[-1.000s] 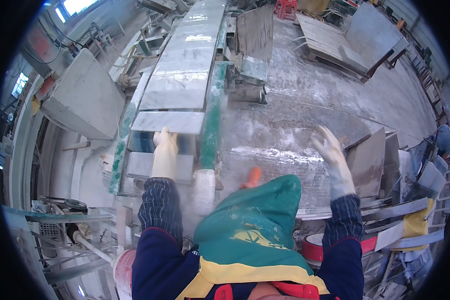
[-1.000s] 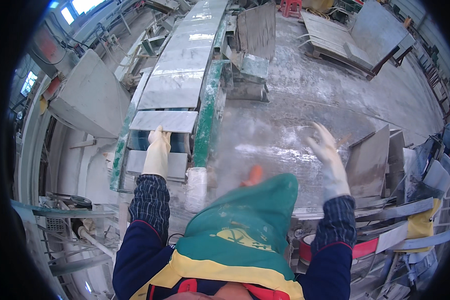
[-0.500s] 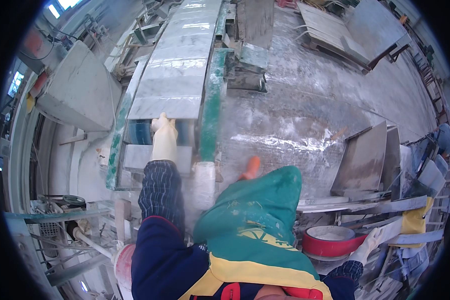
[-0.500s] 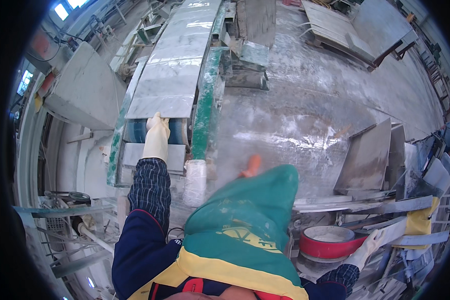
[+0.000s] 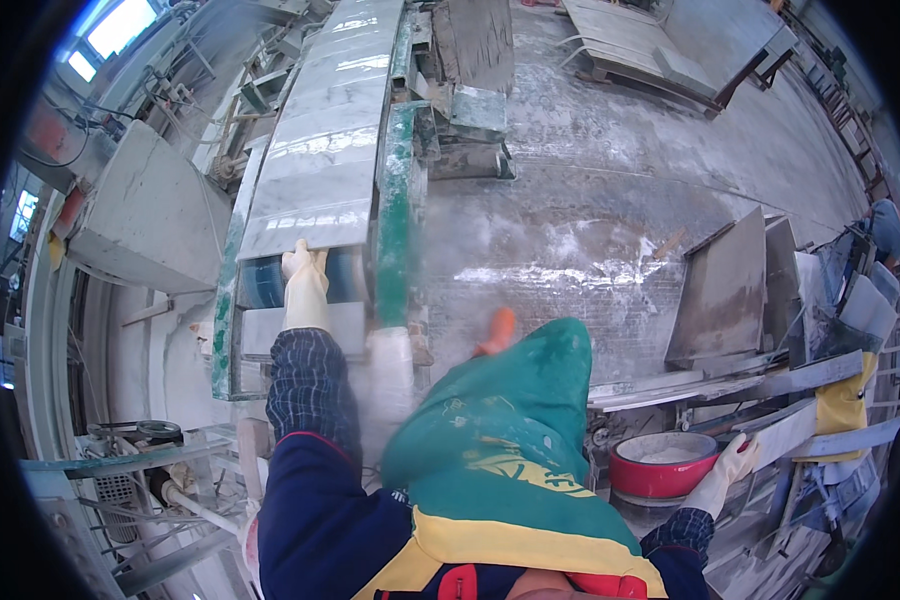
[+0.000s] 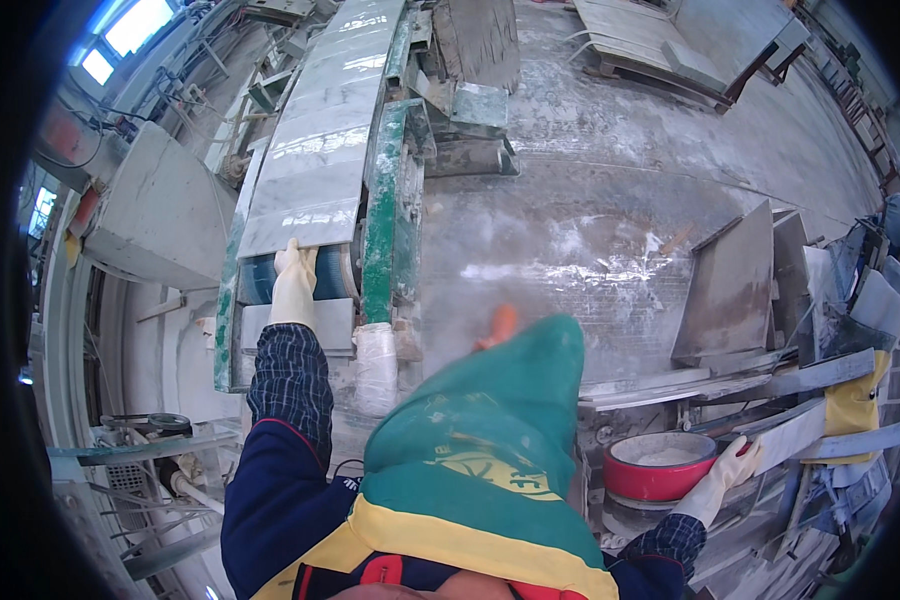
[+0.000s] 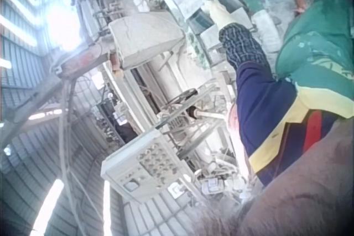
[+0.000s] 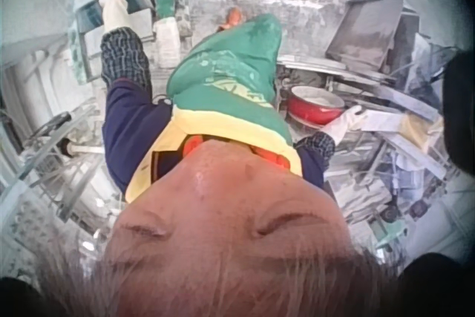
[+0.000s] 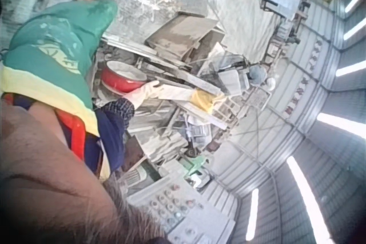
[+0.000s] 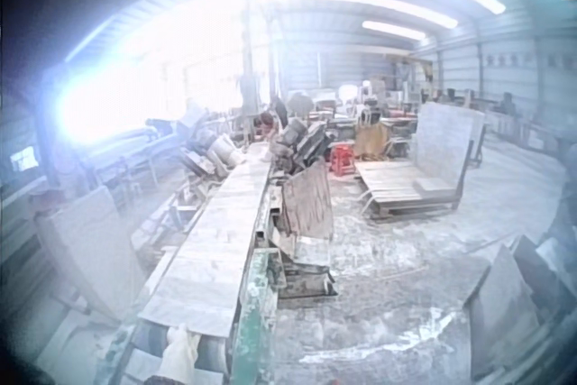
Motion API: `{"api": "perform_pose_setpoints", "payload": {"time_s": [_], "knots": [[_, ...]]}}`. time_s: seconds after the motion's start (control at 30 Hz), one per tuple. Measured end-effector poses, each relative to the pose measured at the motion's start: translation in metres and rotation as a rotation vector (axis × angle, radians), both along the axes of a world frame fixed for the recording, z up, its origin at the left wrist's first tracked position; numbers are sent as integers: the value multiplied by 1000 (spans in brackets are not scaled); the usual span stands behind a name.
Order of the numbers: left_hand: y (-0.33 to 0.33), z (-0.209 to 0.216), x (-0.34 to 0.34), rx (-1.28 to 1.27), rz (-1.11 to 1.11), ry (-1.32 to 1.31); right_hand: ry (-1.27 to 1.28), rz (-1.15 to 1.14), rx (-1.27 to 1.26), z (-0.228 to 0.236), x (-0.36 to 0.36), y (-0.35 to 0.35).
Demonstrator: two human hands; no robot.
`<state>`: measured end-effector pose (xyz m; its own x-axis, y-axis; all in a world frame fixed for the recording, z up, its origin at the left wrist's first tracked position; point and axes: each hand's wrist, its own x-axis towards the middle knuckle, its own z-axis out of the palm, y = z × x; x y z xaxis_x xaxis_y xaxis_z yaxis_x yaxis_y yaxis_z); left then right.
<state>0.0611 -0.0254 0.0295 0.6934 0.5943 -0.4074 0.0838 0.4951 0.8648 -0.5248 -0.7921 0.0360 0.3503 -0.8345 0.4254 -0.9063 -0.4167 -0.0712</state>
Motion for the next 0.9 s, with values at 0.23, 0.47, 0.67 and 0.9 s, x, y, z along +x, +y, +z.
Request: {"api": "perform_pose_setpoints", "payload": {"time_s": [0.23,0.47,0.67,0.9], "knots": [[22,34,-27,360,-424,187,9,-5,-9,0,7,13],[28,5,-11,120,-322,124,-6,10,22,21,20,41],[10,16,-54,274,-319,68,-6,24,-143,21,10,26],[-66,47,-102,1428,-665,-397,174,-263,-32,32,12,-36]]}}
